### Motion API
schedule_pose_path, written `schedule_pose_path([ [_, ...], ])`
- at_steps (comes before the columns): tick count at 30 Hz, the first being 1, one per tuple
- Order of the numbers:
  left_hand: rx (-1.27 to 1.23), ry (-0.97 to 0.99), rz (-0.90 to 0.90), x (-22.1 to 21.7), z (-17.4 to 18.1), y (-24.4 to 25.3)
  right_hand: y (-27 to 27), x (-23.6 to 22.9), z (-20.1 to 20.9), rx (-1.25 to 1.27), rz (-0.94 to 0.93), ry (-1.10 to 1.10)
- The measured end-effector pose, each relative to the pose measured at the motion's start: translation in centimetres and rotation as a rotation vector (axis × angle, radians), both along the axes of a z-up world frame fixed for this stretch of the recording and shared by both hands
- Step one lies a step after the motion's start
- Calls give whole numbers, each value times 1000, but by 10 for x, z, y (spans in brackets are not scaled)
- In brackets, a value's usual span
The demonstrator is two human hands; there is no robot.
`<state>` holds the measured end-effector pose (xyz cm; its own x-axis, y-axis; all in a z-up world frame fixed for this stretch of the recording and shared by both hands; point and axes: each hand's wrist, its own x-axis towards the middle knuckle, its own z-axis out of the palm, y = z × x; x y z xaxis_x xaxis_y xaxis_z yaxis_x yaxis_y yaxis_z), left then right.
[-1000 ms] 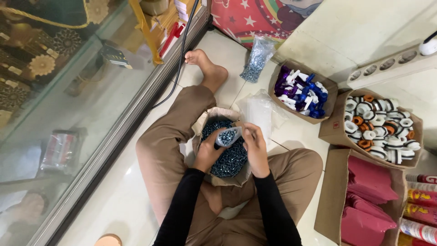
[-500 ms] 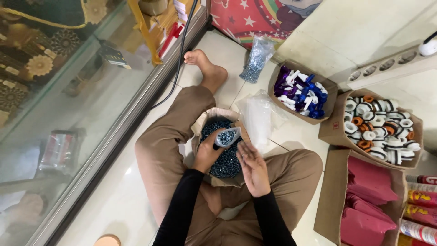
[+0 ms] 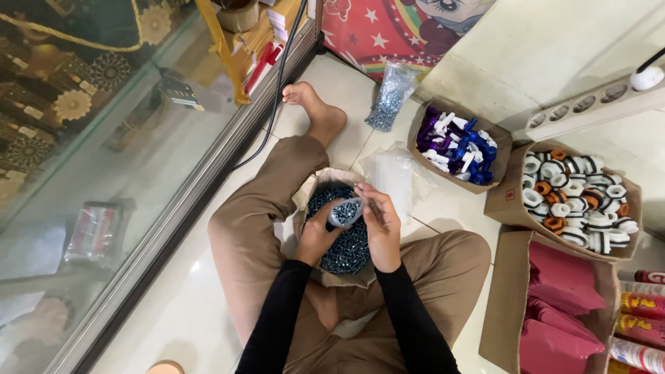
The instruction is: Packaging small blue beads into clear plastic bags while sitting on the floor
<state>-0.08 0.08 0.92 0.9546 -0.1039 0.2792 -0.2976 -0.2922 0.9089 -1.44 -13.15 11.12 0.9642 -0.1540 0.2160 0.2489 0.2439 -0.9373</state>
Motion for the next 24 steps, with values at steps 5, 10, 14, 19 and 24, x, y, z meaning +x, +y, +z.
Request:
schedule_pose_path([
  [5,8,44,-13,2,-7,1,-9,-3,-10,-6,-57,20],
  [10,14,48,-12,2,-9,1,-12,3,-20,31,-38,-30],
  [14,-2,34,4,2,-5,0,-9,16,-20,10,27,-165],
  [19,3,29,-14,4,-12,0,0,14,13,-127,159,-211],
  [24,36,3,-14,-1,-5,3,-22,8,8,-402,49,-145],
])
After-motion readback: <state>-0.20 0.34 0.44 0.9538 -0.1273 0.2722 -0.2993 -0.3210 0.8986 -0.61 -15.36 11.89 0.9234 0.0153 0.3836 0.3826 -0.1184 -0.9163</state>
